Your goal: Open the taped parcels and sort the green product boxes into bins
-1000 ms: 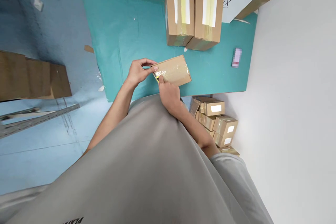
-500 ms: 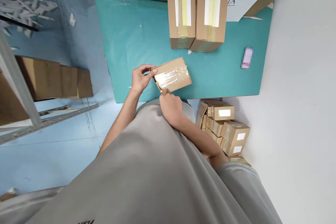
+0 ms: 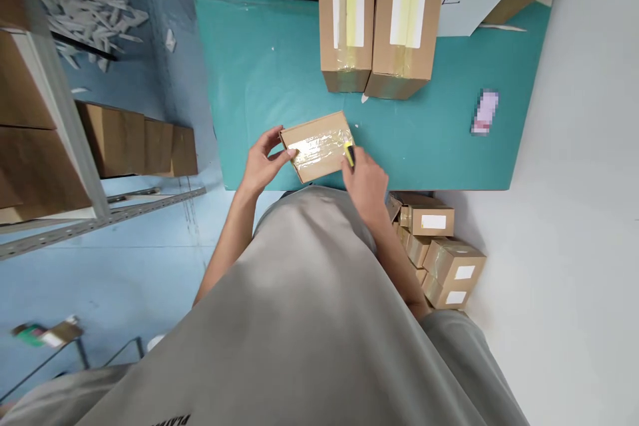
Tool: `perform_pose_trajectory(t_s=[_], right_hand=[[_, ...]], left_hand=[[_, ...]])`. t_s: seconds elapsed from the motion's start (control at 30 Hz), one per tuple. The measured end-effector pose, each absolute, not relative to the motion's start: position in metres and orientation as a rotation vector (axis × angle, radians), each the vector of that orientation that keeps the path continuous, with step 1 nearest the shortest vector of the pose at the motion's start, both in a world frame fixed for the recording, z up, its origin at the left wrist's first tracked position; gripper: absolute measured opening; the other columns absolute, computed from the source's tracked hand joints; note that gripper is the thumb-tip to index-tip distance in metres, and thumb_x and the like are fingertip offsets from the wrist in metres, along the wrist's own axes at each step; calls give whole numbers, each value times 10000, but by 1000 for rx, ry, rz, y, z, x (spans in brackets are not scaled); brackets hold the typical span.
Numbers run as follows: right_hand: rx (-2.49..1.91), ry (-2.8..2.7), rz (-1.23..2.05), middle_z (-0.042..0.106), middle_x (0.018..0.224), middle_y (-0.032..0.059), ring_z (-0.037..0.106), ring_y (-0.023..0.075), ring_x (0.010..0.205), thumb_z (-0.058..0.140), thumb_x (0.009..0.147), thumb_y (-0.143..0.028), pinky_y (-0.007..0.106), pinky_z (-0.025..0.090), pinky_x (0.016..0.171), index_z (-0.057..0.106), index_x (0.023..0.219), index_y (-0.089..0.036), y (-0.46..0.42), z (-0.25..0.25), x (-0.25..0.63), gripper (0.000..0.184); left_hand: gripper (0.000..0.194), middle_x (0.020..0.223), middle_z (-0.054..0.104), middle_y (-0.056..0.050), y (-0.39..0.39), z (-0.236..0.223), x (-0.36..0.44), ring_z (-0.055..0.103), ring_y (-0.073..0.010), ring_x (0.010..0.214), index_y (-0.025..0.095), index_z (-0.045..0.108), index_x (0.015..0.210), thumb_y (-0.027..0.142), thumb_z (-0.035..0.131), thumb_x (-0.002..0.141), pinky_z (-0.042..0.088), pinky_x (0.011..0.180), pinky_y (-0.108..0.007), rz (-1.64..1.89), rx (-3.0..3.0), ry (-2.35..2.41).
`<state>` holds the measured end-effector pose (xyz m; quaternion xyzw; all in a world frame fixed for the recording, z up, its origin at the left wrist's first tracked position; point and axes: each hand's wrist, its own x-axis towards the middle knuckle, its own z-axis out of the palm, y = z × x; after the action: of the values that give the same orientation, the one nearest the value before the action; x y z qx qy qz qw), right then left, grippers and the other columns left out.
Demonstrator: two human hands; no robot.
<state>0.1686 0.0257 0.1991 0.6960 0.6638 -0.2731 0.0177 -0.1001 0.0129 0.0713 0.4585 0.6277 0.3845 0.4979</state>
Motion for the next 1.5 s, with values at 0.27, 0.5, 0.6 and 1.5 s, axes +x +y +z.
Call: perform_pose_trajectory(t_s=[0.27,0.5,0.6,1.5], right_hand=[[2358,1887,-1447,718,753,-1,755,214,644,549,1119,-531,274,526,700,704,1049,-217,27,140,210,357],[2294,1886,-1256,850,1109,95,833,254,953,423,1186,-477,309,572,924,663,1452,-182,19,165,200,464],[2237,1902,-1213,846,1248,140,826,275,1087,347,1203,-424,333,569,1000,559,1622,-151,23,177,195,543],[2081,1481,-613,820,1275,228,818,337,1196,392,1191,-236,412,619,981,644,1500,-132,14,230,129,411]], left_hand=[[1077,1836,420,-173,16,84,-122,494,-442,1639,324,406,1780,732,834,880,466,1305,-669,760,1257,1324],[570,1791,507,-74,48,125,-35,266,-424,1761,353,677,1573,542,697,1036,106,1427,-754,723,1777,1344],[386,1660,641,-79,51,125,-6,401,-391,1709,327,788,1384,511,620,1088,129,1444,-723,677,1843,1239],[361,1641,666,-75,54,97,-8,389,-341,1722,330,786,1362,462,556,1117,117,1463,-685,766,1822,1089]])
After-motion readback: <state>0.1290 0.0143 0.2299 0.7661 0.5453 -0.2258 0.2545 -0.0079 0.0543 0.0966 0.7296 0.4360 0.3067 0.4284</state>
